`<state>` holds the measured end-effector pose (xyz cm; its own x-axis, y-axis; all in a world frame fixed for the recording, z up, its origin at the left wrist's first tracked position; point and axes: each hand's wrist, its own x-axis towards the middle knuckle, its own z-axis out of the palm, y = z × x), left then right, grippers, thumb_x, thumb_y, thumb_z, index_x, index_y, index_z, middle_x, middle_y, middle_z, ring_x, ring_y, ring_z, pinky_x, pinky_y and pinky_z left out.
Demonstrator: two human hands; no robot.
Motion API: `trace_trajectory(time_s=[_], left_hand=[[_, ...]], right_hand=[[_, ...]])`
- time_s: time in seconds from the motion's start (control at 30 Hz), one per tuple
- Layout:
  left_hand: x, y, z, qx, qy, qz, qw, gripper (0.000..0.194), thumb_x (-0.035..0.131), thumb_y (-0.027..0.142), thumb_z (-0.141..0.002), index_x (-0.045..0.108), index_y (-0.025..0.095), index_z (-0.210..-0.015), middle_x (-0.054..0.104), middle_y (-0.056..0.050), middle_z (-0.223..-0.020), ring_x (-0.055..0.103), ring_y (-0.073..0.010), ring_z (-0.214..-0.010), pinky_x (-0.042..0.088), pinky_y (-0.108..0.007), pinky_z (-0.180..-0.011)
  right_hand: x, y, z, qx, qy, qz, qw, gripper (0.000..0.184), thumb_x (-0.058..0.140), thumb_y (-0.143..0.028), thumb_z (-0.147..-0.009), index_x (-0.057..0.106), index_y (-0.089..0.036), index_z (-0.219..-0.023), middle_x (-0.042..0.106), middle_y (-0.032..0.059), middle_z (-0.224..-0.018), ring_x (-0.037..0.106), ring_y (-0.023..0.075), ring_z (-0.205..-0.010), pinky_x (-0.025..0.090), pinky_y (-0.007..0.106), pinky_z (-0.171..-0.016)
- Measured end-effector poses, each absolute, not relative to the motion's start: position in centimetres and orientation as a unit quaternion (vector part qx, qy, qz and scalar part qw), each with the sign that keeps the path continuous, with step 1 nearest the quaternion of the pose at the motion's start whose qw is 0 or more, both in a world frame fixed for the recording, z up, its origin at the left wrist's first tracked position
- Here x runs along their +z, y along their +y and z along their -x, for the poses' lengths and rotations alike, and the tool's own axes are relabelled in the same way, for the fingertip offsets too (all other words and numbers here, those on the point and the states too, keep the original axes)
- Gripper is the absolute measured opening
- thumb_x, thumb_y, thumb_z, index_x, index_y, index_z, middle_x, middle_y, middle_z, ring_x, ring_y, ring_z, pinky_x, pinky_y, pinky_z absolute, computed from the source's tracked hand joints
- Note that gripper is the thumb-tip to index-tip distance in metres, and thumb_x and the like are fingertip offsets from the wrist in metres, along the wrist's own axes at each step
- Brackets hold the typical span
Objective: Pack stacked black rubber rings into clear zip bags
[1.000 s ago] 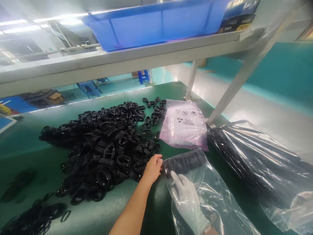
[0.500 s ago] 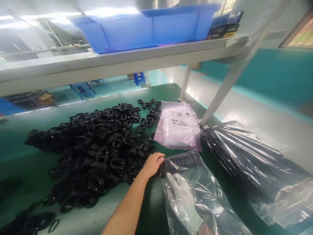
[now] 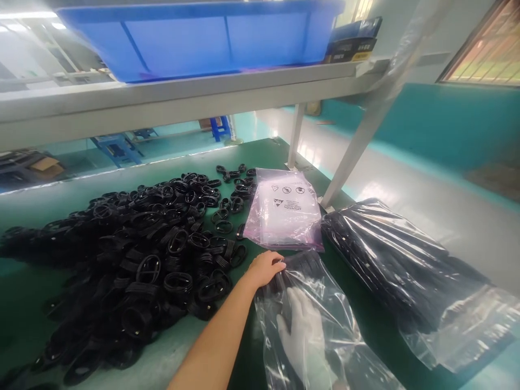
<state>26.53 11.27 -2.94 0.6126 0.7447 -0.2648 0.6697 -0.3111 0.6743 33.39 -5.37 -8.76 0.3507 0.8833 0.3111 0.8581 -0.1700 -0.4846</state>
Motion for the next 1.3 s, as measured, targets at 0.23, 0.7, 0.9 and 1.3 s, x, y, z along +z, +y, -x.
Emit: trace_trajectory(time_s=[0.23,0.7,0.9,1.3], left_hand=[[-3.6,11.9,-26.4,0.044,0.418,-0.797,0.434,0.036,0.053,0.041,-0.073,0.061,0.024,-0.104,0.062,-0.005,-0.102,0.056,-0.0207,-0.094,0.043,-0.031,-0.083],[-1.1,11.9,-18.0,-0.019,0.413,-0.794,0.446,0.042,0.05,0.026,-0.075,0.051,0.028,-0.117,0.052,-0.002,-0.115,0.052,-0.0164,-0.1,0.04,-0.029,-0.088],[-2.0,11.9,-18.4,-0.012,0.395,-0.807,0.439,0.039,0.056,0.03,-0.071,0.056,0.026,-0.11,0.056,-0.002,-0.106,0.052,-0.0184,-0.099,0.039,-0.03,-0.089],[-2.9,11.4,-18.7,0.017,0.454,-0.783,0.425,0.027,0.054,0.034,-0.071,0.059,0.022,-0.096,0.06,-0.002,-0.095,0.057,-0.0159,-0.086,0.044,-0.027,-0.077]], right_hand=[[-8.8,-5.5,-33.2,0.038,-0.559,0.771,0.303,0.05,0.044,-0.036,-0.082,0.034,-0.026,-0.13,0.051,0.0077,-0.121,0.05,0.0289,-0.109,0.045,0.044,-0.087],[-8.5,-6.0,-32.0,0.044,-0.645,0.715,0.268,0.047,0.044,-0.023,-0.08,0.039,-0.036,-0.125,0.056,0.0052,-0.104,0.057,0.0224,-0.082,0.047,0.037,-0.068],[-7.8,-5.0,-31.3,0.027,-0.705,0.691,0.153,0.062,0.047,-0.02,-0.075,0.029,-0.041,-0.131,0.05,0.0088,-0.113,0.053,0.0244,-0.08,0.044,0.042,-0.065],[-7.9,-5.2,-31.1,0.042,-0.685,0.711,0.155,0.059,0.043,-0.025,-0.08,0.023,-0.039,-0.134,0.049,0.0099,-0.117,0.052,0.0274,-0.089,0.042,0.045,-0.072]])
